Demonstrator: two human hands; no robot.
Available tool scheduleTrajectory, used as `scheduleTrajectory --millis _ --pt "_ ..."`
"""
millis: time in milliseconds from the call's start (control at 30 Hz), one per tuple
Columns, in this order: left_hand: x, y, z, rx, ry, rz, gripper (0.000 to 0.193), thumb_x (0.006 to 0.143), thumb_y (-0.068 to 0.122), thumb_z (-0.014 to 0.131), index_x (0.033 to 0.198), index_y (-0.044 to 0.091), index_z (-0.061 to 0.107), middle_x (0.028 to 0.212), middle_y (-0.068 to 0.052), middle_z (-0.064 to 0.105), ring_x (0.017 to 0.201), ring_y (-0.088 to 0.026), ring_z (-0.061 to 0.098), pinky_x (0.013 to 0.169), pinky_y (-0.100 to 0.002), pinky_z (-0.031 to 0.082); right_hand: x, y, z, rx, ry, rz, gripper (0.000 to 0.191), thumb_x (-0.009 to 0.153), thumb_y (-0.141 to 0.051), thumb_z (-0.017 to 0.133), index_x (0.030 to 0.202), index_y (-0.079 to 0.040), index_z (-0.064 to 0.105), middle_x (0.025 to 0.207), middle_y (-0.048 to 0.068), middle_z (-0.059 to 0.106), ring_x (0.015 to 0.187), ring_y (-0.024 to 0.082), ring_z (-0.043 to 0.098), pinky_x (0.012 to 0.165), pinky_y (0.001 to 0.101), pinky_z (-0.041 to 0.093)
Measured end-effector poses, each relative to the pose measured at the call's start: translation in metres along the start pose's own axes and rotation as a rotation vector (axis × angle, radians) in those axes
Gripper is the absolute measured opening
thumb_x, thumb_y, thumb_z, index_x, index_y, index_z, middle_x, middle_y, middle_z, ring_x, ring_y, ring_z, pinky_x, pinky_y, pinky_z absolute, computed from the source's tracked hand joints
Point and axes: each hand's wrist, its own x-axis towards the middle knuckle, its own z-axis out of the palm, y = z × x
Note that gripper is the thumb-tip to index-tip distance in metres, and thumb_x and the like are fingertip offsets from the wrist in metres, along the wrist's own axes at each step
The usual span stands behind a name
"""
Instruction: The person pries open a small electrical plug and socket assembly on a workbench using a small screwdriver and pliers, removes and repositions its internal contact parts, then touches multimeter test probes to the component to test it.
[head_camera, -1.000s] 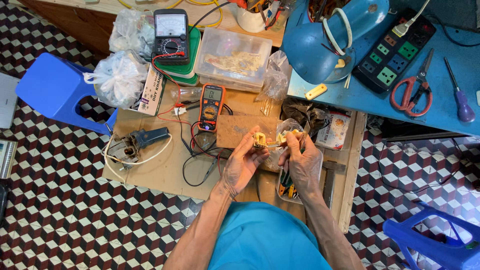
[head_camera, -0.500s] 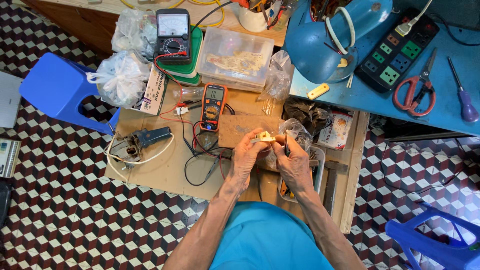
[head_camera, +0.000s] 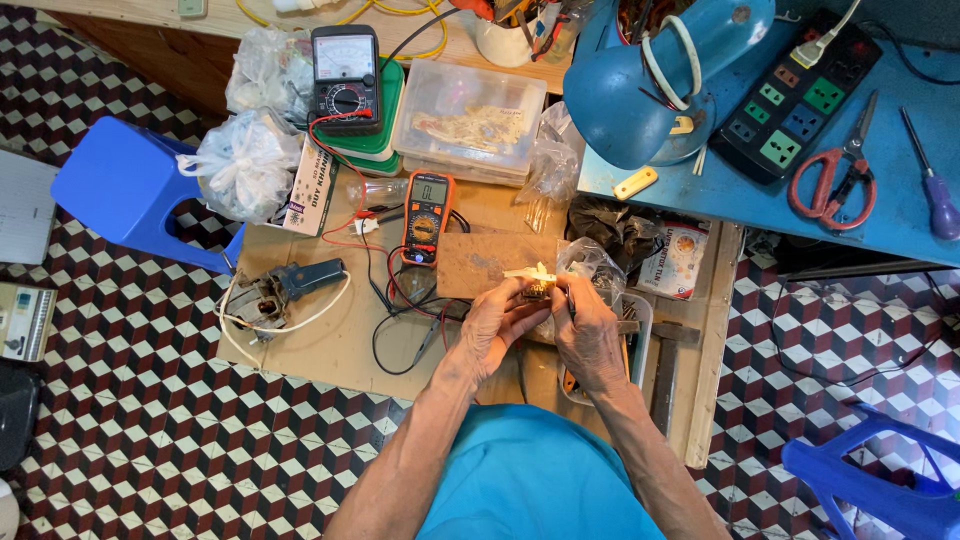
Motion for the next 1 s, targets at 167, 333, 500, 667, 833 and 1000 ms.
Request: scheduleTrajectory --millis 167,333,500,667,833,1000 --pt "0.004 0.000 0.001 0.052 0.011 0.004 0.029 0.096 0.020 0.066 0.116 0.000 0.067 0.111 -0.014 0.069 0.103 -0.024 0.068 0.096 -0.038 0.059 -0.001 0.002 -0.003 -0.019 -0.016 0.008 0.016 0.101 -0.009 0.060 0.113 0.000 0.062 0.099 0.019 0.069 0.089 0.034 0.072 0.073 0.0408 0.055" --pt "0.004 0.001 -0.003 -0.008 -0.014 -0.040 0.026 0.095 0.016 0.067 0.113 -0.002 0.067 0.112 -0.014 0.070 0.104 -0.025 0.069 0.098 -0.040 0.060 -0.005 0.005 -0.004 -0.046 -0.003 -0.147 0.017 0.102 -0.010 0.060 0.116 0.000 0.063 0.099 0.018 0.069 0.087 0.030 0.070 0.071 0.0368 0.054" --pt "-0.006 0.005 0.003 -0.061 -0.174 -0.057 0.038 0.091 0.011 0.068 0.128 0.004 0.065 0.120 -0.004 0.070 0.112 -0.016 0.065 0.107 -0.030 0.051 -0.006 0.004 0.000 0.391 -0.024 0.341 0.019 0.105 -0.016 0.058 0.114 -0.003 0.067 0.071 0.002 0.057 0.062 0.008 0.054 0.054 0.0260 0.046" --pt "-0.015 0.003 0.015 0.114 -0.163 0.039 0.045 0.098 0.024 0.066 0.138 0.003 0.061 0.123 -0.003 0.069 0.111 -0.013 0.063 0.103 -0.029 0.050 -0.008 0.001 -0.001 0.372 0.038 0.305 0.019 0.105 -0.018 0.056 0.112 -0.003 0.065 0.069 -0.001 0.057 0.059 0.005 0.053 0.051 0.0239 0.044" --pt "-0.016 -0.001 0.010 0.320 -0.120 0.153 0.049 0.100 0.025 0.066 0.142 0.002 0.061 0.124 -0.004 0.068 0.109 -0.010 0.062 0.097 -0.028 0.050 -0.011 0.000 0.005 0.634 0.078 0.358 0.020 0.108 -0.021 0.056 0.106 -0.002 0.064 0.067 -0.001 0.057 0.057 0.006 0.052 0.049 0.0232 0.041" --pt "-0.022 -0.009 0.002 0.339 -0.150 0.219 0.048 0.101 0.025 0.066 0.144 0.003 0.059 0.122 -0.005 0.068 0.107 -0.011 0.062 0.098 -0.028 0.051 -0.006 0.007 0.004 0.687 0.105 0.596 0.022 0.103 -0.028 0.057 0.106 -0.007 0.063 0.061 0.001 0.059 0.048 0.007 0.051 0.041 0.0232 0.037"
